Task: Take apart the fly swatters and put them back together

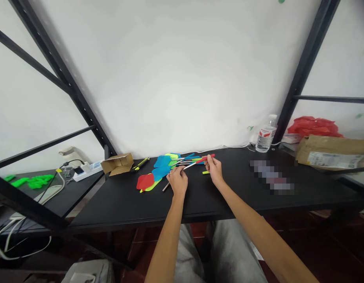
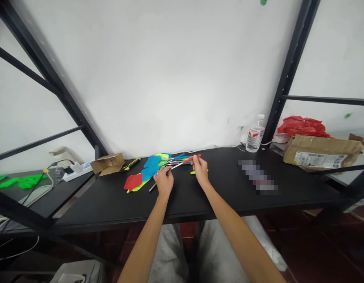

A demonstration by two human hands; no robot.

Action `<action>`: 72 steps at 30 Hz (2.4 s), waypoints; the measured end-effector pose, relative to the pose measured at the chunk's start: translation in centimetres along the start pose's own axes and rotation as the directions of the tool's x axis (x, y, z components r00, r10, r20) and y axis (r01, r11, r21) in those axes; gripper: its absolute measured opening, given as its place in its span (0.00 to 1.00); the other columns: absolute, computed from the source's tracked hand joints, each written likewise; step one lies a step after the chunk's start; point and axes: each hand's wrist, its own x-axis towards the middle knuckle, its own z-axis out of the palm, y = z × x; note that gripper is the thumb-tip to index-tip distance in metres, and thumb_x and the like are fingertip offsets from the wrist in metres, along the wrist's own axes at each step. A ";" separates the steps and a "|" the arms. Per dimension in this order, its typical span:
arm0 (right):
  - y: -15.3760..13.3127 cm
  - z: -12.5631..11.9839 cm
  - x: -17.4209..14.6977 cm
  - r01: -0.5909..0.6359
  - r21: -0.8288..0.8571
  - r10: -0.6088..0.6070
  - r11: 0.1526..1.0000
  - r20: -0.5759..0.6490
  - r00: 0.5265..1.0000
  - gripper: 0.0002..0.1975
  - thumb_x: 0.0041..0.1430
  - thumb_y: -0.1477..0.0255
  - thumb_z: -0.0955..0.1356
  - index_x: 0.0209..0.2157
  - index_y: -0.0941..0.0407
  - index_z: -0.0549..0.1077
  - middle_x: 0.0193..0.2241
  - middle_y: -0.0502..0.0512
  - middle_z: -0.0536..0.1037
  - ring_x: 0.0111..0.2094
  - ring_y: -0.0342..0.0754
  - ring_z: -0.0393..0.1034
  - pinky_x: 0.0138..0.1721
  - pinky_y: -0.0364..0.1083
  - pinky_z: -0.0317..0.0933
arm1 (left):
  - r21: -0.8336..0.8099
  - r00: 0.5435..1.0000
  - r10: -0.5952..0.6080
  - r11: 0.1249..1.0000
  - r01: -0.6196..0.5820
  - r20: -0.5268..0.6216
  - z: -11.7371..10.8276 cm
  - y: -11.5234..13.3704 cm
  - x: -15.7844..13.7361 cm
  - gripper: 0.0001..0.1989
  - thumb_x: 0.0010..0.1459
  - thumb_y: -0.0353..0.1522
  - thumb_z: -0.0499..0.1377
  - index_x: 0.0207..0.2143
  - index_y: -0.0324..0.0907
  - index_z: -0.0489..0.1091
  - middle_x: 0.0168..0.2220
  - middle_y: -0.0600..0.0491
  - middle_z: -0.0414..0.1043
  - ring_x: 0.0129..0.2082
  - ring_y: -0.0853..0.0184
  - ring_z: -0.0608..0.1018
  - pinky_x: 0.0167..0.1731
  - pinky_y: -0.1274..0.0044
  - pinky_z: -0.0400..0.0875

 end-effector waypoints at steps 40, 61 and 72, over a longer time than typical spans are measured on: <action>-0.1 0.0 0.1 -0.160 0.104 0.151 0.982 0.089 0.984 0.26 0.52 0.47 0.70 0.34 0.59 0.78 0.28 0.57 0.78 0.20 0.41 0.65 0.16 0.41 0.52 | -0.040 0.999 -0.034 0.999 0.036 0.034 -0.5 0.2 0.2 0.15 0.56 0.23 0.54 0.39 0.46 0.77 0.41 0.50 0.78 0.45 0.59 0.77 0.48 0.67 0.65; 0.2 0.3 -0.1 -0.138 0.007 0.135 0.990 0.156 0.979 0.26 0.53 0.47 0.70 0.32 0.59 0.79 0.26 0.55 0.76 0.19 0.40 0.64 0.16 0.40 0.52 | -0.088 0.978 0.193 0.979 -0.186 0.084 -0.3 0.6 -0.1 0.16 0.61 0.25 0.54 0.47 0.47 0.75 0.44 0.50 0.77 0.43 0.62 0.76 0.44 0.70 0.66; -0.1 0.4 -0.2 -0.157 0.029 0.152 0.987 0.133 0.979 0.25 0.54 0.49 0.70 0.39 0.57 0.78 0.25 0.51 0.74 0.19 0.39 0.63 0.16 0.39 0.51 | -0.160 0.976 0.195 0.971 -0.177 0.101 -0.5 0.7 0.0 0.09 0.64 0.30 0.55 0.43 0.45 0.73 0.43 0.50 0.77 0.43 0.63 0.77 0.45 0.72 0.67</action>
